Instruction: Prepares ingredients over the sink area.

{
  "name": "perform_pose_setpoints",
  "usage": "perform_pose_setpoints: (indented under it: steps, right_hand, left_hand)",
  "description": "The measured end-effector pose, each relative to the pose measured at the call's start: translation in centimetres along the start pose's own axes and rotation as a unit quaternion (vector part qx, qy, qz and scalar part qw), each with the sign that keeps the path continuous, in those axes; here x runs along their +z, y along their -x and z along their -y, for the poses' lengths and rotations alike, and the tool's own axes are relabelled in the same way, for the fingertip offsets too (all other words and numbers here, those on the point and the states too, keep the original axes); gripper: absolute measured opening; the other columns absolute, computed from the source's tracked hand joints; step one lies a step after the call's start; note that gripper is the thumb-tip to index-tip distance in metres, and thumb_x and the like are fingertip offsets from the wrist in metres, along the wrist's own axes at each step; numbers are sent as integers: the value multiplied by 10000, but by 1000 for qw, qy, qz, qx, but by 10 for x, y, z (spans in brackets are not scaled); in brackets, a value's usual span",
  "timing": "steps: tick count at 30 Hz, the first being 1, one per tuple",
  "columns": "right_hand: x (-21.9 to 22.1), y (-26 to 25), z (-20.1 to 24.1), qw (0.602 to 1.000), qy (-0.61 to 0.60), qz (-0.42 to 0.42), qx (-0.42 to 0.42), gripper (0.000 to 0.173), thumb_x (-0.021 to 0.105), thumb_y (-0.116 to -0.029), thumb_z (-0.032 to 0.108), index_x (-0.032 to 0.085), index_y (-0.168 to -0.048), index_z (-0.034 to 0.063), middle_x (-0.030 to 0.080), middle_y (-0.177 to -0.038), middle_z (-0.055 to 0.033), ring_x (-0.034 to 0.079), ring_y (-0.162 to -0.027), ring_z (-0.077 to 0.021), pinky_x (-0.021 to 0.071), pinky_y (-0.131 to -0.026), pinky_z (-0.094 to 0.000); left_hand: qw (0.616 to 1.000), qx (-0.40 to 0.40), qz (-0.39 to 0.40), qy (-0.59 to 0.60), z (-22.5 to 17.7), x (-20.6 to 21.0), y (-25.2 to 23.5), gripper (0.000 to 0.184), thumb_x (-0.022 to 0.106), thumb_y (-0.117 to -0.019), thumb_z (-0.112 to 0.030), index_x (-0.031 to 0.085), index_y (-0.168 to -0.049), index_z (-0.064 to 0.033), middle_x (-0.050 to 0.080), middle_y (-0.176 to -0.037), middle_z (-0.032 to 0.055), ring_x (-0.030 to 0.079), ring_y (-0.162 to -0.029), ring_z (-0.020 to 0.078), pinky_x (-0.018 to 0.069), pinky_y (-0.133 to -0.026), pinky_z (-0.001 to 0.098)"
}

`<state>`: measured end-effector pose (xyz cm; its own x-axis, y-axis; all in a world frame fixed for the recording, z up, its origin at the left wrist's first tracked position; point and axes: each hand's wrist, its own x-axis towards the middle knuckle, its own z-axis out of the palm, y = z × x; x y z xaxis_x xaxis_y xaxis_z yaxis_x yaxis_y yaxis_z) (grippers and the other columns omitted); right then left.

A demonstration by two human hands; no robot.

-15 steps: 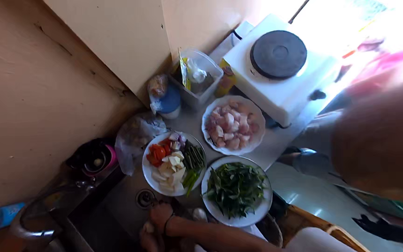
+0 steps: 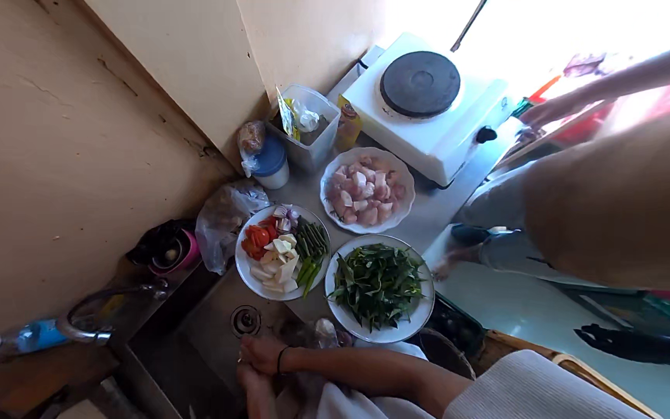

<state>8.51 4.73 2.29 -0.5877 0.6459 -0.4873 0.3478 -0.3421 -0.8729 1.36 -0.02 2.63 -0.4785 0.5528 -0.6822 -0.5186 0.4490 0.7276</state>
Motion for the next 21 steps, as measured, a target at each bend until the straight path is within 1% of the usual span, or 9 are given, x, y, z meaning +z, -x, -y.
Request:
perform_pose_setpoints:
  steps: [1,5,8,10,12,14,16,19,21]
  right_hand:
    - [0,-2,-2,1000,1,-14,-14,434,329,-1132,262,502,-1432,0,670,-1227,-277,654,-1174,-427,491,-1028,-594]
    - [-8,-13,-8,999,3,-32,-39,459,323,-1138,309,592,-1375,24,677,-1247,-257,640,-1208,-416,462,-1062,-603]
    - [1,-14,-22,991,32,-43,-120,353,463,-1097,235,703,-1224,9,721,-1154,-222,677,-1135,-384,490,-1040,-583]
    - [4,-10,-24,984,49,-48,-164,294,522,-1070,187,745,-1168,22,744,-1114,-197,692,-1111,-363,493,-1038,-574]
    - [0,-4,-16,984,67,-45,-156,271,542,-1060,184,755,-1174,62,752,-1117,-165,697,-1113,-342,500,-1034,-570]
    - [-7,4,-4,988,77,-44,-125,253,559,-1043,143,745,-1201,78,743,-1142,-179,687,-1128,-365,492,-1037,-589]
    - [-13,9,3,991,79,-53,-94,267,539,-1049,130,739,-1219,85,738,-1163,-183,681,-1141,-374,488,-1040,-591]
    - [-14,5,2,993,67,-57,-75,313,488,-1084,194,703,-1252,41,718,-1195,-210,667,-1169,-385,480,-1060,-581]
    - [-11,3,2,995,45,-34,-76,404,483,-1095,285,656,-1300,-17,675,-1271,-245,611,-1256,-388,406,-1146,-551]
  left_hand:
    - [1000,-9,11,23,-3,3,3,387,209,-1101,-345,507,-1169,-107,618,-973,33,628,-860,129,554,-740,358]
    - [996,-55,-8,65,-15,9,8,313,286,-1098,-333,505,-1129,-112,616,-943,42,640,-831,152,569,-711,362]
    - [993,-94,-62,47,-28,8,13,233,340,-1089,-278,495,-1096,-105,583,-905,49,606,-783,156,553,-669,352]
    - [995,-75,-61,32,-26,2,10,220,370,-1090,-266,509,-1060,-97,580,-851,36,595,-730,132,543,-619,318]
    - [998,-48,-28,8,-18,-2,4,253,371,-1085,-314,514,-985,-131,580,-771,0,594,-651,95,535,-560,278]
    - [999,-31,15,-9,-14,-5,2,305,353,-1085,-385,533,-1036,-144,597,-817,-2,614,-700,100,543,-601,304]
    - [999,-24,41,-17,-13,-2,5,358,343,-1090,-440,551,-1132,-151,633,-918,-5,648,-814,98,570,-695,322]
    - [995,-15,97,-37,-10,-7,-4,470,283,-1102,-483,519,-1301,-129,638,-1086,17,629,-965,110,550,-834,353]
    - [990,25,116,-75,-5,-15,-14,473,239,-1111,-460,478,-1344,-124,649,-1065,11,644,-929,87,567,-802,330]
